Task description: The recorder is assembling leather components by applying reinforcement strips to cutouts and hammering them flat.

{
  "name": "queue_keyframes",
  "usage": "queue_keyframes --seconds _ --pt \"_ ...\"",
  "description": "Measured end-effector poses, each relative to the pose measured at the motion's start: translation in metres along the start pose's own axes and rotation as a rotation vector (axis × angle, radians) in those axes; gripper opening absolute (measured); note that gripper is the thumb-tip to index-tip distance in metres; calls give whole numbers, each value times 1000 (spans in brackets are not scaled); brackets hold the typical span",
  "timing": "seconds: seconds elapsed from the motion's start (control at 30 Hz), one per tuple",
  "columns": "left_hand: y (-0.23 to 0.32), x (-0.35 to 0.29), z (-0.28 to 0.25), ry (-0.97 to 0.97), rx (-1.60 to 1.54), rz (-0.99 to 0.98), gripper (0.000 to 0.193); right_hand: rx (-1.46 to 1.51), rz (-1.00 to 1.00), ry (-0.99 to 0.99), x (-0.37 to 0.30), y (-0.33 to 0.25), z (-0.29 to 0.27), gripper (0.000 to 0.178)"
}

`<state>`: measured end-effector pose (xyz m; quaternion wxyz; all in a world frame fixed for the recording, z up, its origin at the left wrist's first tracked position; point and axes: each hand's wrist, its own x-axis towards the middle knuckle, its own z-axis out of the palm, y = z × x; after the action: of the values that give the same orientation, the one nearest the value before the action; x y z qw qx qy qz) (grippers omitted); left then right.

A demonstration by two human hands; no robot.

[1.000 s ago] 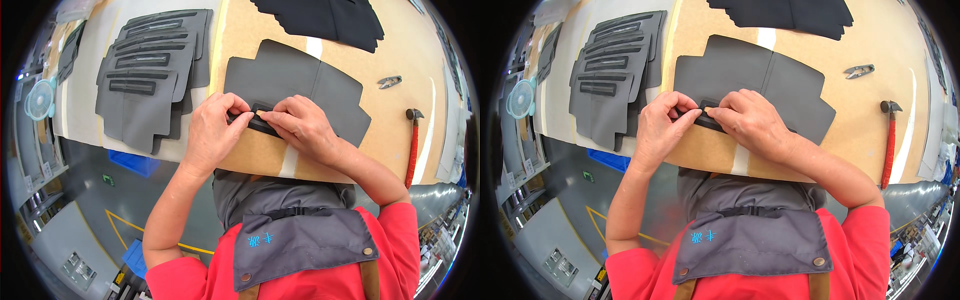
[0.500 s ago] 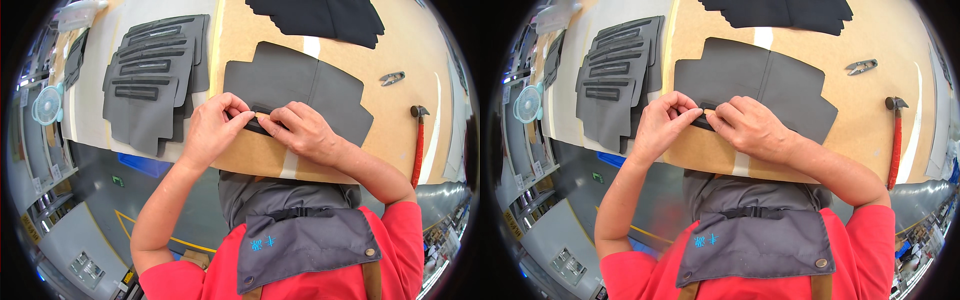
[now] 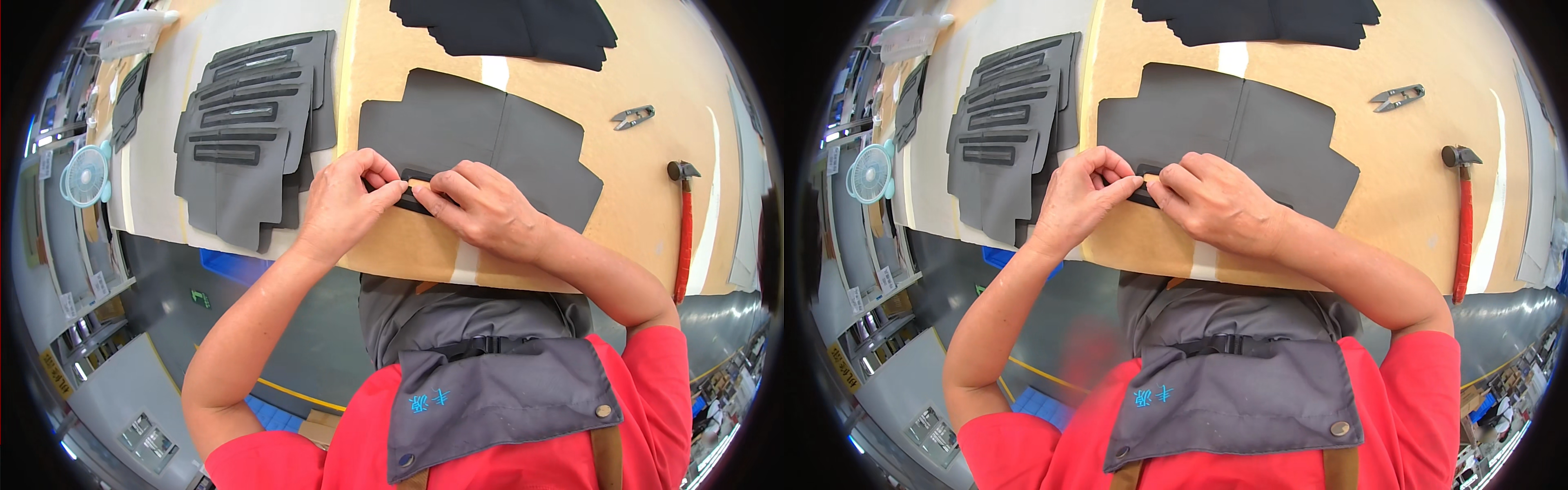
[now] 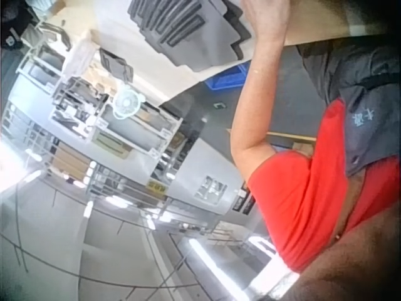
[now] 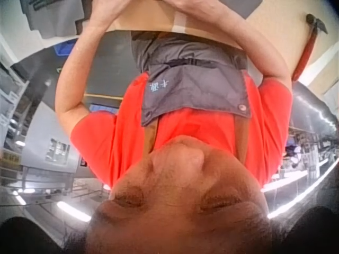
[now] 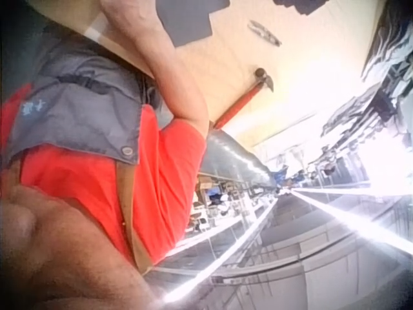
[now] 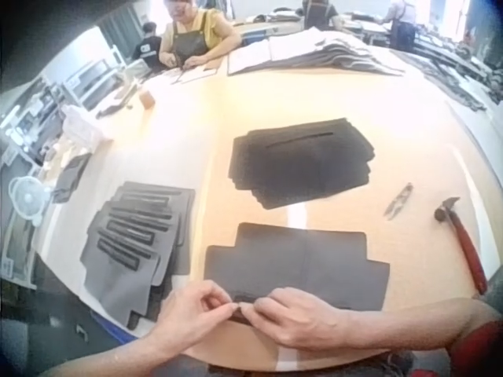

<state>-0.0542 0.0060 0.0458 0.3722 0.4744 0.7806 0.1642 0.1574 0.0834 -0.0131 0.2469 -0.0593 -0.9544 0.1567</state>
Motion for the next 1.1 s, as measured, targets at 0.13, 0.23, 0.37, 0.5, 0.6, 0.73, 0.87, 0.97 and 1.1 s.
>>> queue_keyframes --seconds 0.13,0.23,0.37,0.5,0.6,0.73,0.87,0.97,1.1 --pt "-6 -11 7 122 -41 192 13 -27 -9 11 -3 1 2 46" --pt "-20 -25 26 309 78 467 18 -36 -14 -2 -2 -1 2 46" --pt "-33 -30 47 430 250 661 34 -14 24 -31 1 -1 -2 45" --pt "-38 -30 52 498 377 752 40 81 125 -32 -4 -5 -7 46" --pt "-38 -30 52 504 396 767 41 114 128 -34 -9 -5 -12 47" --pt "-39 -34 53 493 368 742 46 40 61 -23 -8 -8 -14 49" --pt "-38 -36 54 498 438 767 43 1 101 -65 -5 -11 -17 40" --pt "-36 -38 57 496 448 773 42 47 201 -90 -7 -12 -22 34" --pt "-41 -40 60 483 513 762 46 121 301 -73 -11 -16 -29 29"
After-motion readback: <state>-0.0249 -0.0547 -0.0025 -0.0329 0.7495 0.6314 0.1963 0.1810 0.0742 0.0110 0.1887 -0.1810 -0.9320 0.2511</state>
